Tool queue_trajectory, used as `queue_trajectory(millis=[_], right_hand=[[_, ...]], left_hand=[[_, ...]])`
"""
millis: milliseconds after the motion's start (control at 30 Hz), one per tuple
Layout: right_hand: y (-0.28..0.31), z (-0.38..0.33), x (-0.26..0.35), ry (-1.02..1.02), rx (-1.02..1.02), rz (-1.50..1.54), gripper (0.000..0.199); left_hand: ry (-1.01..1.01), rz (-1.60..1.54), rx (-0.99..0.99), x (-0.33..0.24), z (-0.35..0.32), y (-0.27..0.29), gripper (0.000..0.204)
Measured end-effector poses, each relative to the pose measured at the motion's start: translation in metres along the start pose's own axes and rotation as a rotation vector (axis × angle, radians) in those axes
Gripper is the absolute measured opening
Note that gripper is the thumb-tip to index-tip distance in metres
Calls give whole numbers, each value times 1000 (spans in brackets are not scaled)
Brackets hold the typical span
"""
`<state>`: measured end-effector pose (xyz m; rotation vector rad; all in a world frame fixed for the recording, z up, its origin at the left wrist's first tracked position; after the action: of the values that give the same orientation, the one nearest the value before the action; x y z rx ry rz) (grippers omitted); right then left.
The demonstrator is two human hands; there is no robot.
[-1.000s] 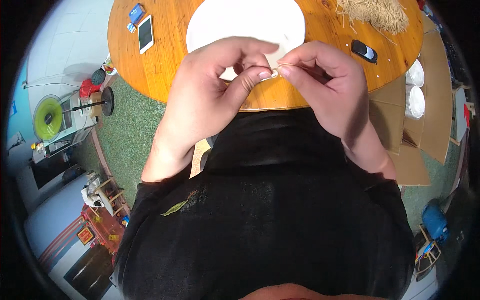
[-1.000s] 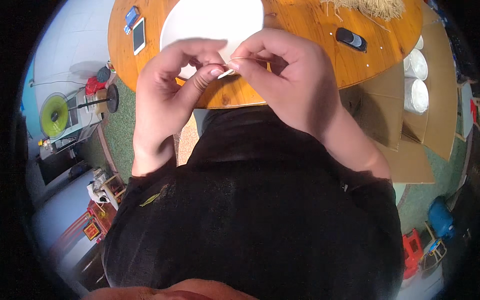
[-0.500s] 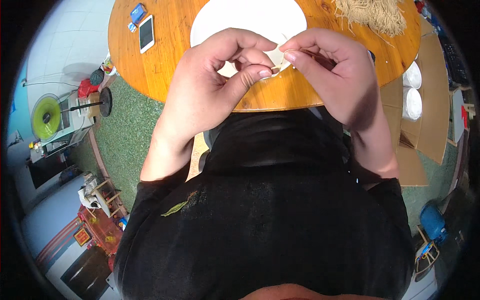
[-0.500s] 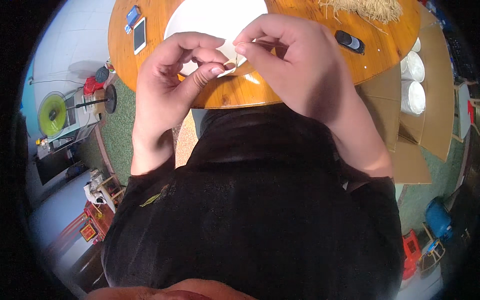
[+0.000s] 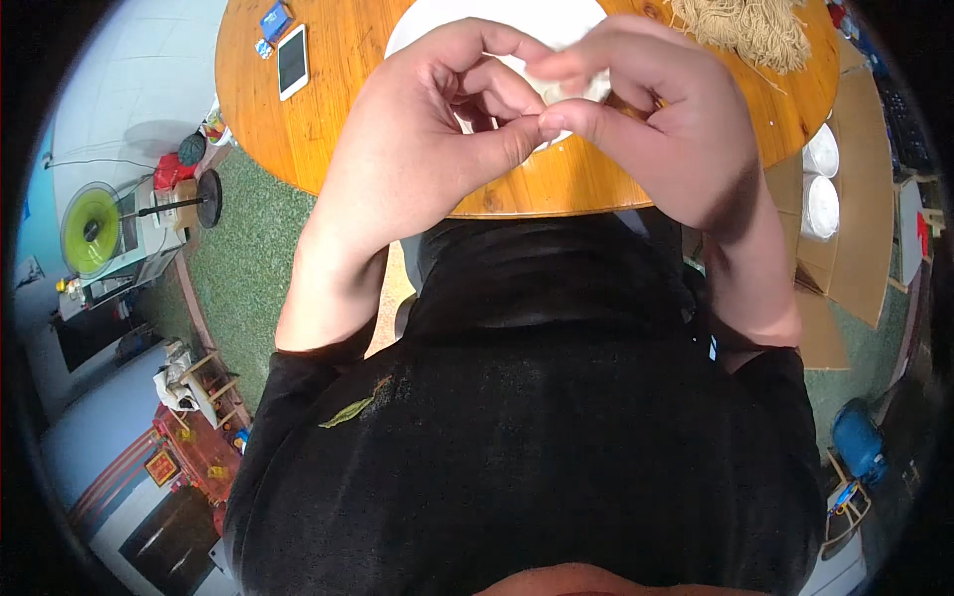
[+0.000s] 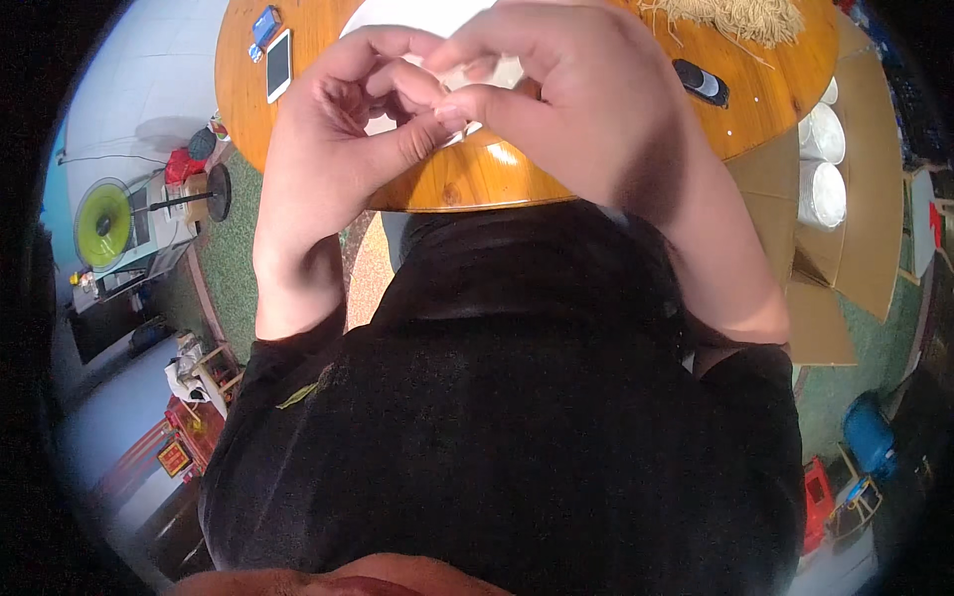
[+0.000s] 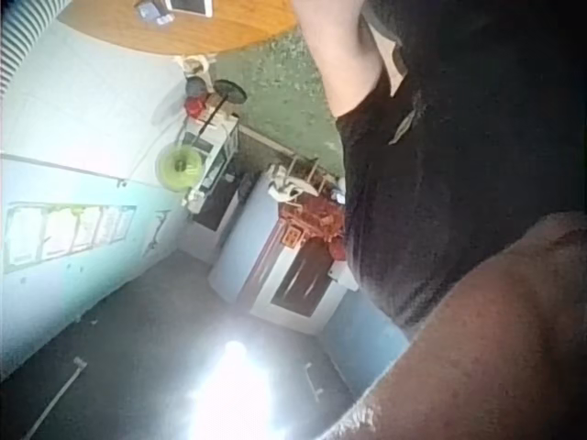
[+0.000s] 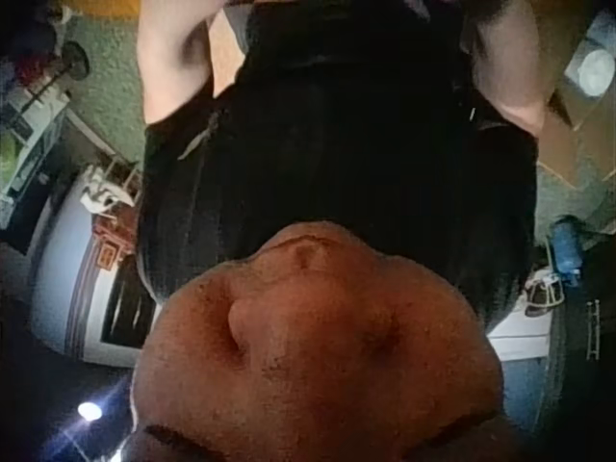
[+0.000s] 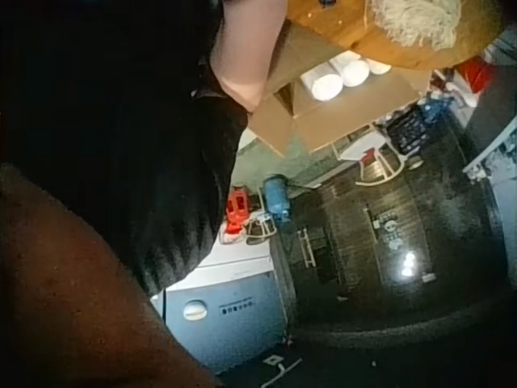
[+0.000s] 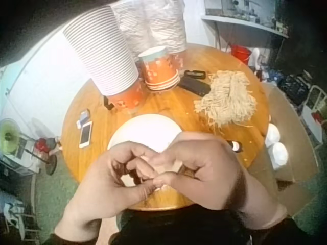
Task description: Attaching plastic handles to decorative buckets and stacking them.
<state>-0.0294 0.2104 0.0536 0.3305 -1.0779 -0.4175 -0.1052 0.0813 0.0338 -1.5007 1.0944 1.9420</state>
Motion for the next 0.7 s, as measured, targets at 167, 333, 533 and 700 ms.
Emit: queue_trajectory(millis=[167,333,533,700], right_hand=[[21,-18,20,301,-575,-549,22],[7,-56,12,119,-564,-370,23],[-12,-56,7,36,-519,-267,22],[-19,-56,5,16,-505,-259,20]], left_hand=[[43,-105,-28,6,-2,4,47],[44,-41,-13,5,-2,3,44],[51,-3,9,3,-2,1,41],[84,34,3,-1,-6,-2,39]])
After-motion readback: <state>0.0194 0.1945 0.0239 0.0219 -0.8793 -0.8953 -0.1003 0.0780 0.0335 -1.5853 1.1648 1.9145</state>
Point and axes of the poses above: each hand's wrist, its own z-axis towards the middle knuckle, its own y-axis out of the back of the hand, x = y × z, the point moved 9 cm from there along z, towards the middle knuckle, and after that the axes turned 2 degrees about -x, right-handed, at the moved point
